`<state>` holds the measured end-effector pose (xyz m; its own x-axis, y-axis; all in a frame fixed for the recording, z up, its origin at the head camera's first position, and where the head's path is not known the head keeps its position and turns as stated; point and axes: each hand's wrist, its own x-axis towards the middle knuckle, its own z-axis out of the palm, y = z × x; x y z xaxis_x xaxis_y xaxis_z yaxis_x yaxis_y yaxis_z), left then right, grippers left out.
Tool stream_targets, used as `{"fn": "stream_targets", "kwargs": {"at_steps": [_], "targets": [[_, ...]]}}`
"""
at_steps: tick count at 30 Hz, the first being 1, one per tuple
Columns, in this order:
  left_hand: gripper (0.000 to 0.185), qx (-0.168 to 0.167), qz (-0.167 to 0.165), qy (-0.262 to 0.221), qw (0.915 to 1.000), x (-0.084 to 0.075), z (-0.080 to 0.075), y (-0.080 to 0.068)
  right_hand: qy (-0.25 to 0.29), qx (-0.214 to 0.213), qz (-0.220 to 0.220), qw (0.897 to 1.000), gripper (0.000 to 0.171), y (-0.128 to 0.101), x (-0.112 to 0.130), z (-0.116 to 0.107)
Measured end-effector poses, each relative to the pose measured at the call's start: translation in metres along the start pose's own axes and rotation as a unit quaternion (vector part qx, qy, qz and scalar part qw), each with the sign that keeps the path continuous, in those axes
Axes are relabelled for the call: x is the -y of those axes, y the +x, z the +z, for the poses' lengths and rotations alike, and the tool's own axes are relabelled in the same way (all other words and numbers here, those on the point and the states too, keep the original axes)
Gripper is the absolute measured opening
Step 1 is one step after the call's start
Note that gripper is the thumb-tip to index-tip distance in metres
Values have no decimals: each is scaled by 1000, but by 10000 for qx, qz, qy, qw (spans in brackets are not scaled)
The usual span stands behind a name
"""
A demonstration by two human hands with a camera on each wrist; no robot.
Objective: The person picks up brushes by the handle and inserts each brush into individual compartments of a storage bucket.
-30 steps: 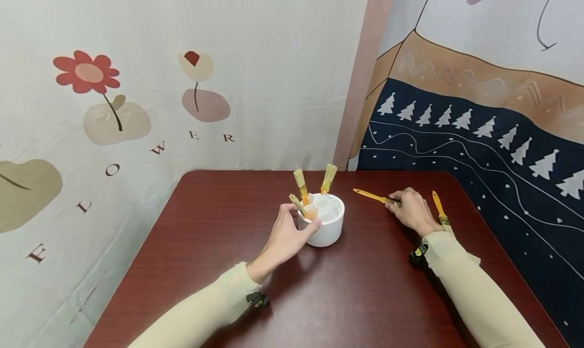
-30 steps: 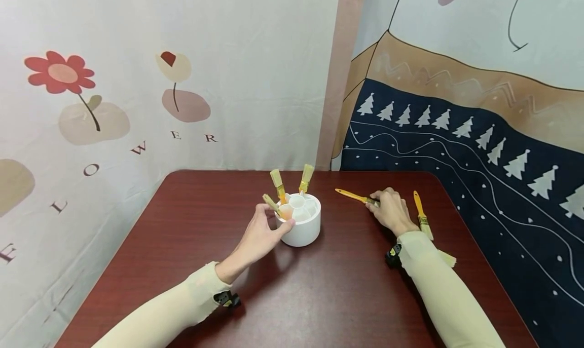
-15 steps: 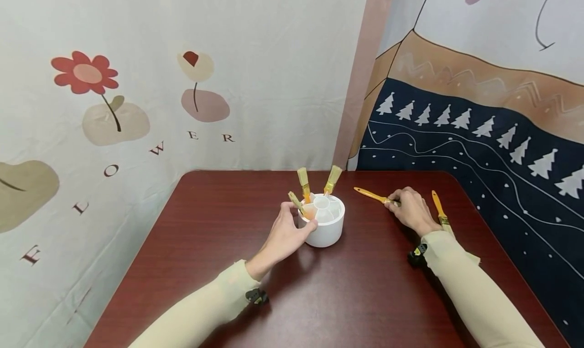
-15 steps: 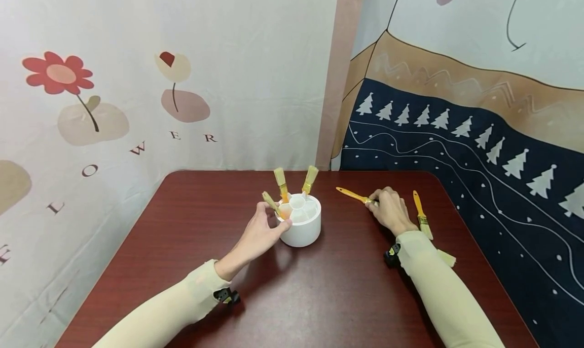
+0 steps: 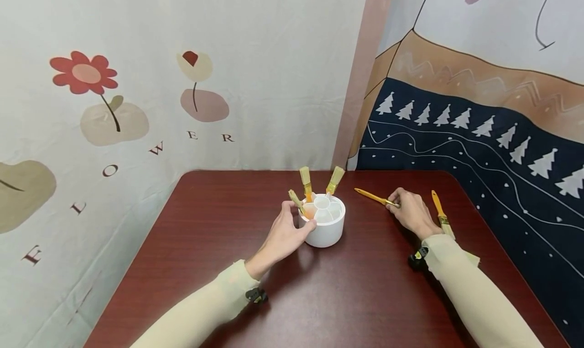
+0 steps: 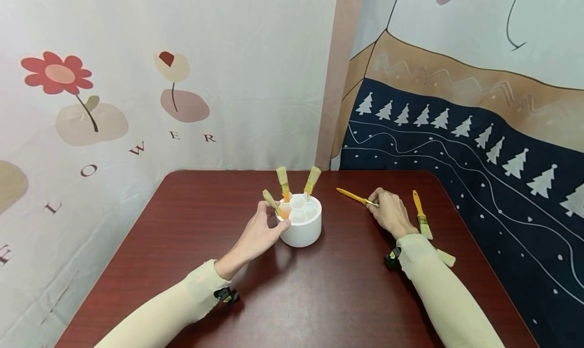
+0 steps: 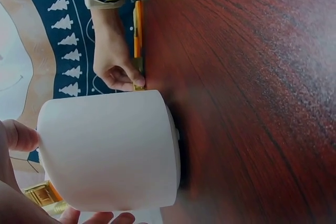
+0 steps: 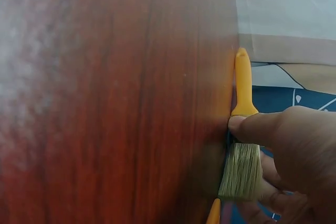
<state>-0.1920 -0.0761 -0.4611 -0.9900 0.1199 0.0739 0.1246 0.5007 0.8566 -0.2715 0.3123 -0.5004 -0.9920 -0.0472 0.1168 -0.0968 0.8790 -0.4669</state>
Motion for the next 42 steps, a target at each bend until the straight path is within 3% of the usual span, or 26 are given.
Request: {"fn": "stream_targets", "kwargs": {"at_steps": [5, 14, 26, 42], "targets": [[66, 42, 26, 0, 10000, 3, 1, 0, 59, -187, -142, 9997, 19, -5, -1, 1], [67, 81, 115, 616, 9980, 11, 0, -3, 398, -751, -450, 9954, 18, -20, 5, 3], [66, 160, 200, 670, 9974, 10, -2, -2, 697, -1468, -440, 9857, 20, -39, 16, -5], [66, 204, 177, 660, 9975, 7, -3, 1, 1260, -1550, -253, 9795, 27, -49, 32, -17]]}}
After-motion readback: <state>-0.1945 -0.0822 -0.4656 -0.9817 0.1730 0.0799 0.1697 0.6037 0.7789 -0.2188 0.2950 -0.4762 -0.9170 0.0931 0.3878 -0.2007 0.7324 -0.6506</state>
